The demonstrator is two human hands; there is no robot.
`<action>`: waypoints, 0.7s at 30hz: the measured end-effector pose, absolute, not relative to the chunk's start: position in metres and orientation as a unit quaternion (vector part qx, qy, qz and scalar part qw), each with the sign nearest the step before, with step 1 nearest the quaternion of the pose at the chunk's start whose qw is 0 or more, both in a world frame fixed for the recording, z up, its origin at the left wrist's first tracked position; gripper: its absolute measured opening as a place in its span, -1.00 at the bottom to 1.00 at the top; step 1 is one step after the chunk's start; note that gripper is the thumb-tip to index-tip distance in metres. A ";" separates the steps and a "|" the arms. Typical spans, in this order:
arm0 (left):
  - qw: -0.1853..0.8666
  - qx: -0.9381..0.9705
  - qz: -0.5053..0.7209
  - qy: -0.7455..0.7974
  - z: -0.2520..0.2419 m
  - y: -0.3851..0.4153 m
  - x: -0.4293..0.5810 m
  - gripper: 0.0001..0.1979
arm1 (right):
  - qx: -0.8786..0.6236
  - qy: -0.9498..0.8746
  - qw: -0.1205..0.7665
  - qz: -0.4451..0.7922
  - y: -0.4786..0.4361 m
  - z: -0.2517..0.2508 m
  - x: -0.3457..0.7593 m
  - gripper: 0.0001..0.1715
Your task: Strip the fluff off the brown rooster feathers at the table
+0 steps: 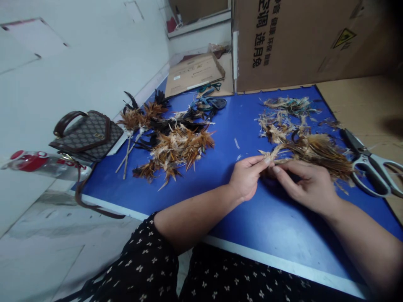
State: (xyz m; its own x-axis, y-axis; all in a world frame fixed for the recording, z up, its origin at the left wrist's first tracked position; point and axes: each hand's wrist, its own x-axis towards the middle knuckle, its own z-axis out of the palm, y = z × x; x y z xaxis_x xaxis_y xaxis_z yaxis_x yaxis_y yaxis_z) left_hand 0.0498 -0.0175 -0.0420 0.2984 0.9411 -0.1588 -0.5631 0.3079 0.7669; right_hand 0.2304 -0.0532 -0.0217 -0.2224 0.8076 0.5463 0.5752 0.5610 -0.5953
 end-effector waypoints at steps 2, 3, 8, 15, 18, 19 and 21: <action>0.744 0.317 0.494 0.320 -0.043 -0.017 0.049 -0.69 | -0.475 -0.738 0.469 0.101 -0.051 -0.020 0.235 -0.85; 0.748 0.321 0.484 0.322 -0.044 -0.017 0.049 -0.67 | -0.482 -0.727 0.482 0.085 -0.050 -0.020 0.237 -0.85; 0.780 0.327 0.442 0.299 -0.048 -0.019 0.050 -0.56 | -0.450 -0.734 0.501 0.081 -0.046 -0.023 0.239 -0.74; 0.789 0.362 0.386 0.313 -0.046 -0.018 0.047 -0.48 | -0.446 -0.739 0.497 0.092 -0.045 -0.025 0.240 -0.76; 0.782 0.373 0.377 0.326 -0.047 -0.018 0.046 -0.41 | -0.444 -0.740 0.496 0.095 -0.045 -0.021 0.240 -0.81; 0.779 0.378 0.380 0.327 -0.047 -0.018 0.047 -0.41 | -0.450 -0.737 0.495 0.098 -0.046 -0.020 0.240 -0.81; 0.772 0.386 0.388 0.325 -0.047 -0.018 0.047 -0.42 | -0.466 -0.728 0.490 0.114 -0.048 -0.017 0.239 -0.79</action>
State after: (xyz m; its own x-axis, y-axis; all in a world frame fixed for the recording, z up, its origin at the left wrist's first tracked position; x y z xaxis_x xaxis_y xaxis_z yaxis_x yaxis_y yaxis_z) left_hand 0.0469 -0.0185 -0.0472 0.4886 0.8490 -0.2014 -0.3479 0.4012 0.8473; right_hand 0.2386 -0.0481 -0.0167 -0.0848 0.7902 0.6069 0.5669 0.5392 -0.6229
